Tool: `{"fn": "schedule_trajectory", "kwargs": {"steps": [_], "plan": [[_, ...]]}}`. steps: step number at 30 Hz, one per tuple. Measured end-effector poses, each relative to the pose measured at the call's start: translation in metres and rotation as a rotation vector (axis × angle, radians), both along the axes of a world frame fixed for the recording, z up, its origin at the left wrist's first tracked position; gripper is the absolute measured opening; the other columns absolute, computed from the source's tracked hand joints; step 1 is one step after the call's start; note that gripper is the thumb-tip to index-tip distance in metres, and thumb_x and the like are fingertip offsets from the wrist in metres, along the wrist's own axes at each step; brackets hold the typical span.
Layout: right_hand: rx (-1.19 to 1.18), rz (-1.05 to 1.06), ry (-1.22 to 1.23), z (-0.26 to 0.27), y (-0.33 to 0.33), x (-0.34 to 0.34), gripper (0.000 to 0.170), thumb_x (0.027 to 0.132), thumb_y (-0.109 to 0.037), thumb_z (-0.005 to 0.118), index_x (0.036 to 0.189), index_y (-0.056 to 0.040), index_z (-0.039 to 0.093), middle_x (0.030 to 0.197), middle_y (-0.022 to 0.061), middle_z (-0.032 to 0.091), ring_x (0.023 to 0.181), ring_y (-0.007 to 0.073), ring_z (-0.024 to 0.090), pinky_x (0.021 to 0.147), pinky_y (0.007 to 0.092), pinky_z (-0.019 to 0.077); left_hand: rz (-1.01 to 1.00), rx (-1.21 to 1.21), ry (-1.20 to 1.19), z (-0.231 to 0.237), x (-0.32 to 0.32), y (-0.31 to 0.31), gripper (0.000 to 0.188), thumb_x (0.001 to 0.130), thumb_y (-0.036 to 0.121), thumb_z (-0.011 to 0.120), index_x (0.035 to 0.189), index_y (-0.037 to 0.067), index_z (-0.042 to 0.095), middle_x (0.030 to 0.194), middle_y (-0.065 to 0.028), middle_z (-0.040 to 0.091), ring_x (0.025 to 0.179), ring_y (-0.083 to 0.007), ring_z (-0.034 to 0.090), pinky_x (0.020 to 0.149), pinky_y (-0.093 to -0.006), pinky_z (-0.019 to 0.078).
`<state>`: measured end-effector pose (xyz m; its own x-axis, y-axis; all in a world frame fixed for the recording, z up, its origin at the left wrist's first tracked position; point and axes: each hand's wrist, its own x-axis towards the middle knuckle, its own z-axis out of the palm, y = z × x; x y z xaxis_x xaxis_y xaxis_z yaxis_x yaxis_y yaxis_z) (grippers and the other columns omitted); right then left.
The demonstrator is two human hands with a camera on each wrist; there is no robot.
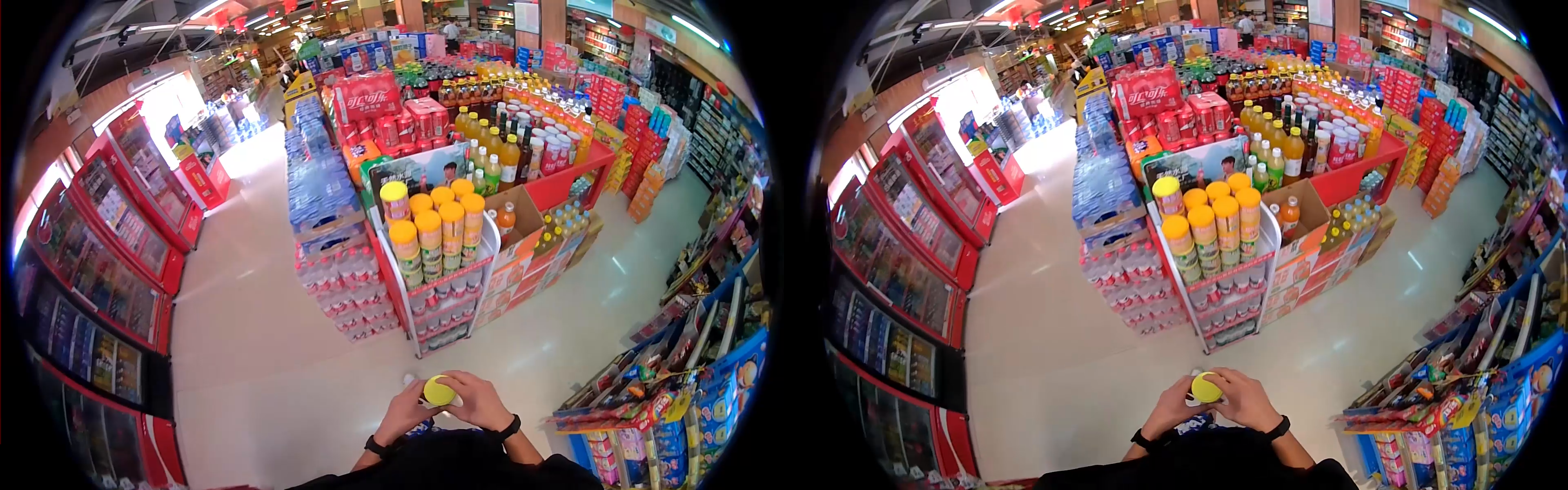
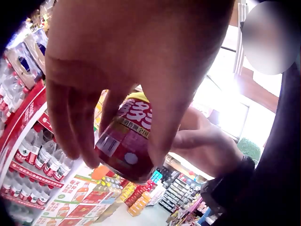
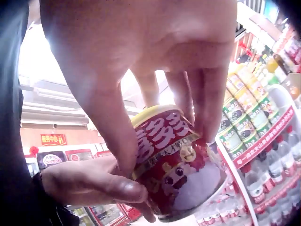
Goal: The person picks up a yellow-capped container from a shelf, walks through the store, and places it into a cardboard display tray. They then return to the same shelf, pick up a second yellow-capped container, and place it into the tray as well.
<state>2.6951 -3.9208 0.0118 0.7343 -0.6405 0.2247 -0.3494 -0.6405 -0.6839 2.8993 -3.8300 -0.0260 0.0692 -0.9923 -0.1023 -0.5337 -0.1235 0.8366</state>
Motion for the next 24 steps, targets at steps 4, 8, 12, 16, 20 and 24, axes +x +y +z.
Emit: {"fn": "schedule_trajectory", "kwargs": {"steps": [4, 8, 12, 16, 20, 24], "plan": [[-0.016, -0.091, -0.075, 0.021, -0.070, 0.057, 0.059, 0.084, -0.015, 0.085, 0.140, -0.0127, 0.066, 0.147, 0.0112, 0.065, 0.130, 0.0347, 0.066, 0.105, 0.0423, 0.0573, 0.003, -0.191, 0.061, 0.016, 0.059, -0.088, 0.068, 0.086, 0.025, 0.091, 0.147, 0.010, 0.063, 0.131, -0.0111, 0.068, 0.106, -0.0290, 0.074, 0.090, -0.0373, 0.0611], [-0.090, -0.082, -0.206, 0.041, -0.142, 0.105, 0.062, 0.082, -0.007, 0.086, 0.141, -0.0087, 0.066, 0.152, 0.0163, 0.062, 0.134, 0.0374, 0.064, 0.110, 0.0445, 0.0550, 0.098, -0.381, 0.014, 0.049, 0.103, -0.162, 0.073, 0.078, 0.011, 0.092, 0.146, 0.010, 0.065, 0.136, -0.0121, 0.067, 0.119, -0.0317, 0.070, 0.100, -0.0406, 0.0588], [-0.144, -0.079, -0.314, 0.071, -0.206, 0.144, 0.060, 0.080, -0.003, 0.086, 0.137, -0.0058, 0.067, 0.154, 0.0190, 0.060, 0.135, 0.0419, 0.064, 0.112, 0.0469, 0.0539, 0.203, -0.637, -0.160, 0.081, 0.130, -0.215, 0.073, 0.078, 0.007, 0.090, 0.146, 0.011, 0.065, 0.139, -0.0129, 0.067, 0.126, -0.0369, 0.065, 0.106, -0.0437, 0.0550], [-0.127, 0.019, -0.428, 0.071, -0.256, 0.167, 0.056, 0.080, -0.002, 0.086, 0.133, -0.0056, 0.068, 0.153, 0.0216, 0.060, 0.136, 0.0438, 0.063, 0.111, 0.0478, 0.0537, 0.310, -0.675, -0.207, 0.097, 0.139, -0.250, 0.074, 0.076, 0.005, 0.091, 0.146, 0.008, 0.066, 0.141, -0.0150, 0.068, 0.125, -0.0368, 0.066, 0.105, -0.0442, 0.0547], [-0.139, 0.097, -0.435, 0.072, -0.304, 0.181, 0.050, 0.085, -0.006, 0.086, 0.133, -0.0056, 0.070, 0.153, 0.0220, 0.060, 0.135, 0.0429, 0.064, 0.111, 0.0481, 0.0540, 0.478, -0.600, -0.173, 0.085, 0.130, -0.280, 0.072, 0.078, 0.005, 0.090, 0.144, 0.003, 0.063, 0.139, -0.0177, 0.067, 0.124, -0.0393, 0.066, 0.104, -0.0442, 0.0551], [-0.217, 0.213, -0.391, 0.077, -0.347, 0.183, 0.052, 0.088, -0.009, 0.086, 0.138, -0.0105, 0.072, 0.150, 0.0206, 0.060, 0.129, 0.0421, 0.065, 0.107, 0.0468, 0.0554, 0.662, -0.512, -0.092, 0.087, 0.104, -0.298, 0.068, 0.083, 0.005, 0.088, 0.145, 0.001, 0.061, 0.141, -0.0198, 0.064, 0.123, -0.0371, 0.067, 0.102, -0.0425, 0.0566]]}}
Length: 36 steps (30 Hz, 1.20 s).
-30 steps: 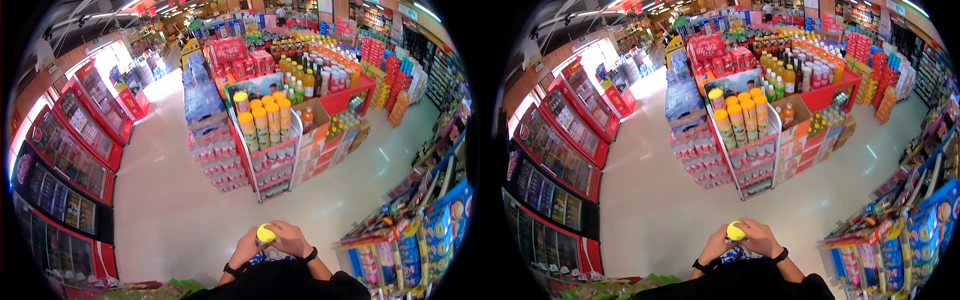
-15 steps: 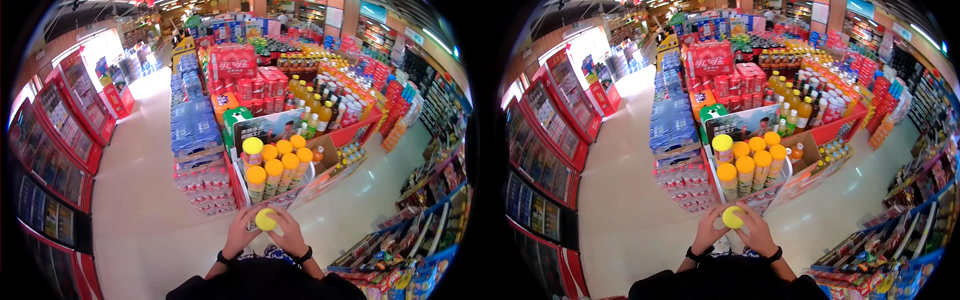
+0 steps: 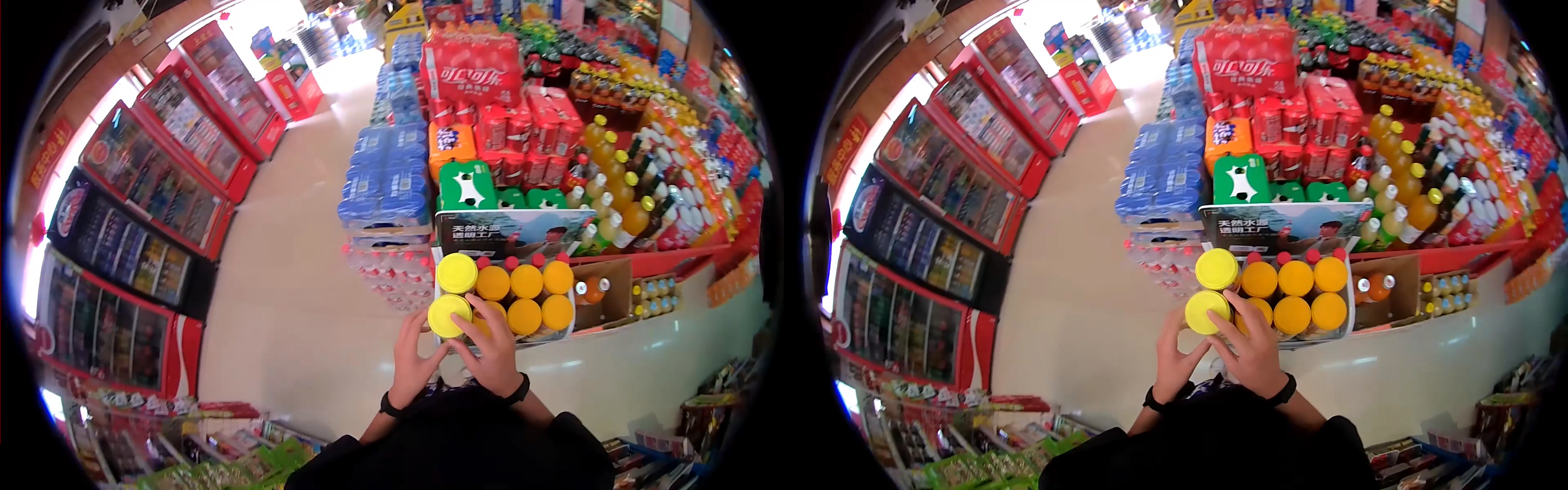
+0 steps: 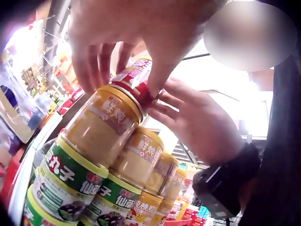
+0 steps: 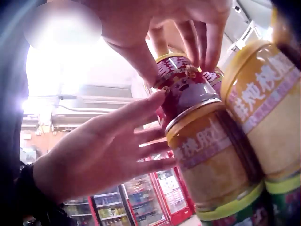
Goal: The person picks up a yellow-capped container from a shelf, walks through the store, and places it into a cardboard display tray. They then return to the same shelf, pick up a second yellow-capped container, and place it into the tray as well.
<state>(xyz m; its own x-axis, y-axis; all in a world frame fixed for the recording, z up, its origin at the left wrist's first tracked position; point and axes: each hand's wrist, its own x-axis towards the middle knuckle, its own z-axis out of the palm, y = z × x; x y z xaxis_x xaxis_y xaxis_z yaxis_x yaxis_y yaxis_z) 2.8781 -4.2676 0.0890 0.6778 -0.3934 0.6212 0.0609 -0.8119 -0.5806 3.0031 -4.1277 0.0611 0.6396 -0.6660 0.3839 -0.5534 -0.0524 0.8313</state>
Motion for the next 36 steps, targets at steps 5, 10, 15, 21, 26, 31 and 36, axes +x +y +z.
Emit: {"fn": "schedule_trajectory", "kwargs": {"steps": [5, 10, 15, 21, 26, 31, 36], "plan": [[0.022, 0.144, 0.014, -0.008, -0.019, 0.002, 0.054, 0.089, -0.009, 0.083, 0.142, -0.0133, 0.071, 0.150, 0.0221, 0.058, 0.127, 0.0409, 0.063, 0.106, 0.0496, 0.0542, 0.187, 0.120, -0.026, -0.002, -0.026, -0.002, 0.068, 0.088, 0.006, 0.086, 0.149, 0.001, 0.057, 0.143, -0.0186, 0.063, 0.124, -0.0334, 0.067, 0.101, -0.0409, 0.0574], [0.071, 0.204, -0.032, -0.015, -0.023, -0.009, 0.055, 0.089, -0.007, 0.081, 0.142, -0.0103, 0.069, 0.152, 0.0251, 0.055, 0.134, 0.0452, 0.057, 0.112, 0.0527, 0.0484, 0.314, 0.137, 0.119, -0.015, -0.049, -0.007, 0.065, 0.092, 0.007, 0.084, 0.150, 0.002, 0.056, 0.143, -0.0183, 0.065, 0.126, -0.0329, 0.068, 0.101, -0.0409, 0.0581], [0.071, 0.324, -0.128, -0.023, -0.028, -0.029, 0.038, 0.090, -0.003, 0.074, 0.127, -0.0057, 0.070, 0.149, 0.0245, 0.058, 0.132, 0.0464, 0.057, 0.112, 0.0562, 0.0455, 0.431, 0.124, 0.132, -0.012, -0.079, 0.005, 0.058, 0.096, 0.015, 0.082, 0.148, 0.007, 0.058, 0.139, -0.0149, 0.068, 0.120, -0.0303, 0.071, 0.098, -0.0413, 0.0590], [0.068, 0.560, -0.349, -0.039, -0.009, -0.036, 0.021, 0.087, 0.000, 0.068, 0.108, -0.0029, 0.071, 0.122, 0.0202, 0.071, 0.107, 0.0403, 0.065, 0.095, 0.0505, 0.0527, 0.602, 0.153, 0.098, -0.015, -0.122, 0.055, 0.035, 0.104, 0.019, 0.073, 0.138, 0.011, 0.066, 0.127, -0.0077, 0.075, 0.107, -0.0245, 0.075, 0.091, -0.0385, 0.0602], [0.132, 0.921, -0.206, -0.025, 0.052, -0.024, 0.020, 0.087, 0.006, 0.064, 0.104, -0.0010, 0.071, 0.108, 0.0177, 0.074, 0.092, 0.0370, 0.069, 0.084, 0.0443, 0.0560, 0.731, 0.104, 0.108, -0.032, -0.166, 0.109, 0.033, 0.106, 0.022, 0.070, 0.137, 0.010, 0.067, 0.122, -0.0092, 0.077, 0.107, -0.0264, 0.076, 0.091, -0.0393, 0.0601], [0.087, 1.167, 0.022, -0.023, 0.160, -0.034, 0.013, 0.090, 0.006, 0.067, 0.102, 0.0007, 0.073, 0.100, 0.0172, 0.074, 0.092, 0.0372, 0.071, 0.083, 0.0450, 0.0565, 0.894, 0.169, 0.103, -0.029, -0.237, 0.197, 0.032, 0.107, 0.022, 0.066, 0.137, 0.010, 0.067, 0.122, -0.0093, 0.077, 0.109, -0.0284, 0.075, 0.092, -0.0401, 0.0602], [0.024, 1.486, 0.191, -0.030, 0.294, -0.073, 0.011, 0.091, 0.004, 0.069, 0.100, -0.0009, 0.073, 0.096, 0.0155, 0.074, 0.084, 0.0333, 0.072, 0.075, 0.0406, 0.0565, 1.192, 0.142, 0.132, -0.046, -0.335, 0.297, 0.032, 0.107, 0.021, 0.066, 0.136, 0.010, 0.068, 0.122, -0.0086, 0.077, 0.108, -0.0272, 0.076, 0.091, -0.0396, 0.0608]]}}
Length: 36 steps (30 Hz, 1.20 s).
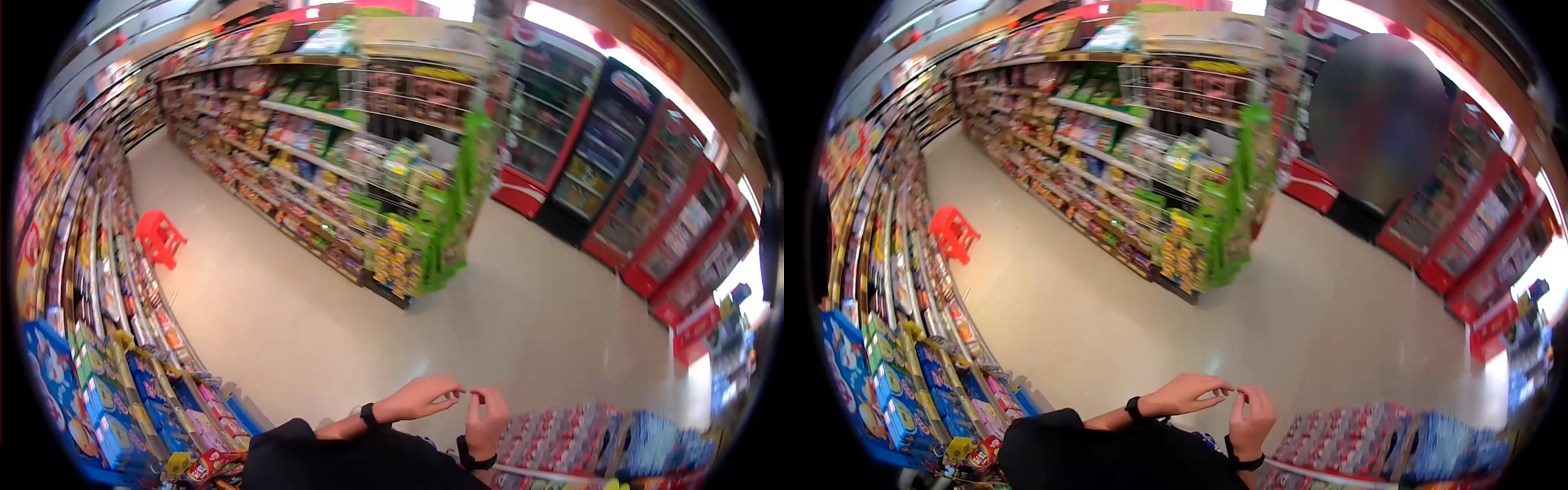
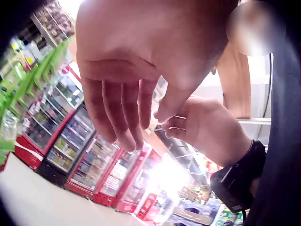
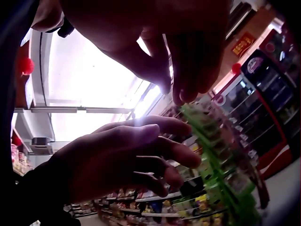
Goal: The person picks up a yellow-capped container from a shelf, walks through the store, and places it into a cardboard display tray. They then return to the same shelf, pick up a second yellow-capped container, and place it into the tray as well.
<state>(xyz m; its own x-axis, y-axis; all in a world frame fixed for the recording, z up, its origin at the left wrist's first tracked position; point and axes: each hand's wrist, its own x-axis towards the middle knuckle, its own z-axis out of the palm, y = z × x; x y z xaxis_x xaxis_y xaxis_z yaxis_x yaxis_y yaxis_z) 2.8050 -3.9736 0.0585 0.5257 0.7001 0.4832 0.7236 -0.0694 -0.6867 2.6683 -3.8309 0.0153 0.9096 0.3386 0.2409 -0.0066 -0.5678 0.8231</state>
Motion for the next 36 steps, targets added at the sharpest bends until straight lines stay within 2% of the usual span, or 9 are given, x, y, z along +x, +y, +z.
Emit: {"fn": "schedule_trajectory", "kwargs": {"steps": [2, 6, 10, 13, 16, 21, 28, 32, 36], "plan": [[-0.050, 0.148, 0.013, -0.009, 0.051, -0.025, 0.011, 0.092, 0.003, 0.069, 0.101, -0.0017, 0.073, 0.096, 0.0142, 0.074, 0.084, 0.0330, 0.072, 0.075, 0.0407, 0.0563, 0.170, 0.022, 0.018, -0.011, -0.044, 0.032, 0.031, 0.106, 0.021, 0.066, 0.135, 0.009, 0.068, 0.121, -0.0092, 0.077, 0.107, -0.0265, 0.077, 0.091, -0.0390, 0.0610], [-0.152, 0.542, -0.152, -0.015, 0.141, -0.086, 0.011, 0.093, -0.005, 0.071, 0.103, -0.0062, 0.074, 0.098, 0.0106, 0.074, 0.087, 0.0337, 0.072, 0.074, 0.0428, 0.0564, 0.516, -0.145, 0.001, -0.006, -0.141, 0.073, 0.030, 0.106, 0.020, 0.067, 0.133, 0.008, 0.069, 0.119, -0.0102, 0.078, 0.105, -0.0267, 0.077, 0.092, -0.0376, 0.0606], [-0.313, 0.960, -0.306, -0.024, 0.219, -0.144, 0.022, 0.093, -0.011, 0.073, 0.115, -0.0089, 0.073, 0.103, 0.0080, 0.073, 0.091, 0.0332, 0.073, 0.075, 0.0447, 0.0576, 0.814, -0.213, -0.006, -0.016, -0.216, 0.104, 0.027, 0.107, 0.020, 0.067, 0.131, 0.008, 0.070, 0.117, -0.0102, 0.079, 0.105, -0.0258, 0.078, 0.091, -0.0374, 0.0605], [-0.257, 1.179, -0.279, -0.039, 0.281, -0.189, 0.021, 0.094, -0.013, 0.071, 0.114, -0.0067, 0.071, 0.103, 0.0109, 0.071, 0.091, 0.0342, 0.072, 0.076, 0.0460, 0.0584, 0.988, -0.334, 0.076, -0.033, -0.260, 0.131, 0.027, 0.108, 0.022, 0.066, 0.131, 0.008, 0.071, 0.118, -0.0119, 0.079, 0.103, -0.0280, 0.078, 0.089, -0.0385, 0.0607], [-0.256, 1.335, -0.294, -0.057, 0.352, -0.229, 0.018, 0.095, -0.012, 0.070, 0.111, -0.0052, 0.070, 0.104, 0.0123, 0.071, 0.090, 0.0351, 0.072, 0.076, 0.0467, 0.0585, 1.130, -0.315, 0.052, -0.056, -0.296, 0.170, 0.029, 0.109, 0.028, 0.065, 0.132, 0.013, 0.072, 0.115, -0.0121, 0.080, 0.101, -0.0324, 0.079, 0.086, -0.0403, 0.0617], [-0.235, 1.450, -0.291, -0.061, 0.482, -0.283, 0.019, 0.095, -0.013, 0.071, 0.112, -0.0053, 0.069, 0.105, 0.0124, 0.072, 0.092, 0.0356, 0.071, 0.078, 0.0463, 0.0579, 1.187, -0.319, 0.131, -0.076, -0.344, 0.271, 0.030, 0.108, 0.024, 0.064, 0.134, 0.012, 0.071, 0.113, -0.0153, 0.079, 0.103, -0.0342, 0.078, 0.086, -0.0419, 0.0605], [-0.252, 1.413, -0.329, -0.054, 0.653, -0.356, 0.013, 0.095, -0.011, 0.068, 0.107, -0.0067, 0.067, 0.096, 0.0111, 0.067, 0.088, 0.0355, 0.070, 0.074, 0.0474, 0.0573, 1.194, -0.237, 0.081, -0.008, -0.422, 0.426, 0.034, 0.108, 0.023, 0.063, 0.138, 0.010, 0.068, 0.116, -0.0136, 0.078, 0.105, -0.0325, 0.077, 0.090, -0.0413, 0.0597], [-0.247, 1.531, -0.474, -0.055, 0.736, -0.418, 0.013, 0.094, -0.012, 0.069, 0.106, -0.0080, 0.067, 0.094, 0.0095, 0.066, 0.089, 0.0329, 0.070, 0.074, 0.0460, 0.0582, 1.294, -0.265, 0.191, -0.032, -0.485, 0.485, 0.032, 0.107, 0.018, 0.066, 0.137, 0.007, 0.069, 0.119, -0.0126, 0.079, 0.110, -0.0282, 0.077, 0.091, -0.0374, 0.0619], [-0.280, 1.586, -0.521, -0.065, 0.807, -0.498, 0.019, 0.094, -0.014, 0.069, 0.112, -0.0081, 0.067, 0.094, 0.0088, 0.066, 0.090, 0.0325, 0.071, 0.076, 0.0459, 0.0587, 1.354, -0.439, 0.128, -0.051, -0.552, 0.547, 0.032, 0.106, 0.019, 0.067, 0.136, 0.009, 0.069, 0.119, -0.0113, 0.079, 0.107, -0.0286, 0.078, 0.090, -0.0393, 0.0625]]}}
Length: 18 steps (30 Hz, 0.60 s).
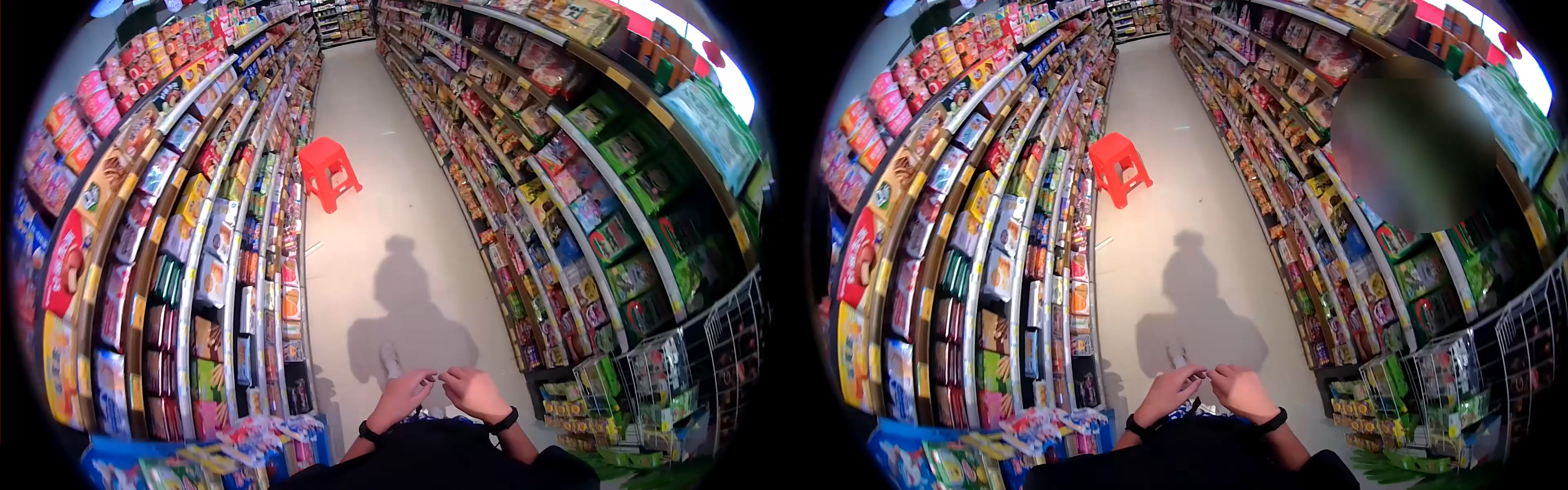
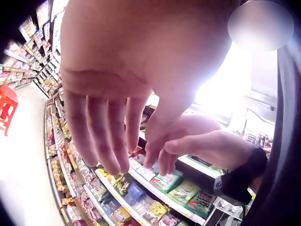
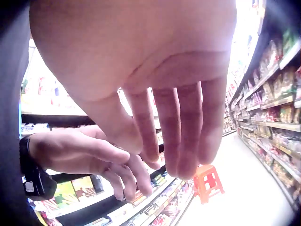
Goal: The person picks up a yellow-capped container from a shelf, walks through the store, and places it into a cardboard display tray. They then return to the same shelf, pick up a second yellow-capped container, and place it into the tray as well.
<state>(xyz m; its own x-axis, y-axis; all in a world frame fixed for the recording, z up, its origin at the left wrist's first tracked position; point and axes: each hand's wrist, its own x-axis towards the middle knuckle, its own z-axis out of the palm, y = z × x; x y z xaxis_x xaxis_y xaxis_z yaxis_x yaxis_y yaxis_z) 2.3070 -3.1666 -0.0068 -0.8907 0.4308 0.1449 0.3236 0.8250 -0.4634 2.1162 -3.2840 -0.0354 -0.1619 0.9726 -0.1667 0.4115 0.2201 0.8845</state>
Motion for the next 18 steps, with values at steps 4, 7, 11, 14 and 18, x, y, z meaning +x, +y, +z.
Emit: {"fn": "schedule_trajectory", "kwargs": {"steps": [4, 7, 11, 14, 18], "plan": [[-0.026, 0.031, -0.108, 0.017, 0.067, -0.094, 0.027, 0.097, -0.017, 0.069, 0.122, -0.0075, 0.068, 0.102, 0.0102, 0.070, 0.096, 0.0330, 0.072, 0.082, 0.0457, 0.0594, -0.055, 0.065, 0.079, -0.021, -0.088, 0.079, 0.033, 0.106, 0.023, 0.067, 0.136, 0.010, 0.069, 0.119, -0.0120, 0.079, 0.106, -0.0350, 0.077, 0.089, -0.0418, 0.0614], [-0.062, 0.034, -0.060, 0.036, 0.112, -0.162, 0.025, 0.099, -0.020, 0.069, 0.121, -0.0084, 0.068, 0.105, 0.0110, 0.071, 0.099, 0.0331, 0.073, 0.083, 0.0456, 0.0597, -0.028, 0.110, 0.083, 0.002, -0.161, 0.137, 0.031, 0.106, 0.026, 0.066, 0.132, 0.010, 0.069, 0.116, -0.0122, 0.079, 0.108, -0.0343, 0.076, 0.090, -0.0439, 0.0597], [-0.107, -0.048, -0.028, 0.045, 0.164, -0.235, 0.023, 0.098, -0.020, 0.071, 0.118, -0.0092, 0.069, 0.105, 0.0111, 0.070, 0.095, 0.0331, 0.073, 0.081, 0.0459, 0.0598, 0.065, 0.095, 0.010, 0.008, -0.240, 0.202, 0.030, 0.106, 0.027, 0.067, 0.129, 0.009, 0.071, 0.114, -0.0120, 0.079, 0.106, -0.0318, 0.077, 0.088, -0.0431, 0.0599], [-0.081, -0.078, 0.009, 0.029, 0.211, -0.268, 0.022, 0.096, -0.018, 0.072, 0.116, -0.0091, 0.069, 0.104, 0.0109, 0.070, 0.093, 0.0337, 0.073, 0.080, 0.0460, 0.0597, 0.050, 0.089, -0.002, 0.007, -0.290, 0.252, 0.029, 0.106, 0.025, 0.067, 0.129, 0.008, 0.072, 0.112, -0.0130, 0.080, 0.104, -0.0303, 0.078, 0.089, -0.0406, 0.0608], [-0.121, -0.182, 0.004, 0.017, 0.274, -0.303, 0.020, 0.096, -0.017, 0.071, 0.114, -0.0084, 0.068, 0.102, 0.0109, 0.069, 0.091, 0.0344, 0.072, 0.079, 0.0463, 0.0593, -0.058, 0.014, -0.075, -0.004, -0.340, 0.328, 0.030, 0.107, 0.022, 0.066, 0.132, 0.007, 0.070, 0.113, -0.0138, 0.080, 0.106, -0.0283, 0.078, 0.092, -0.0385, 0.0610]]}}
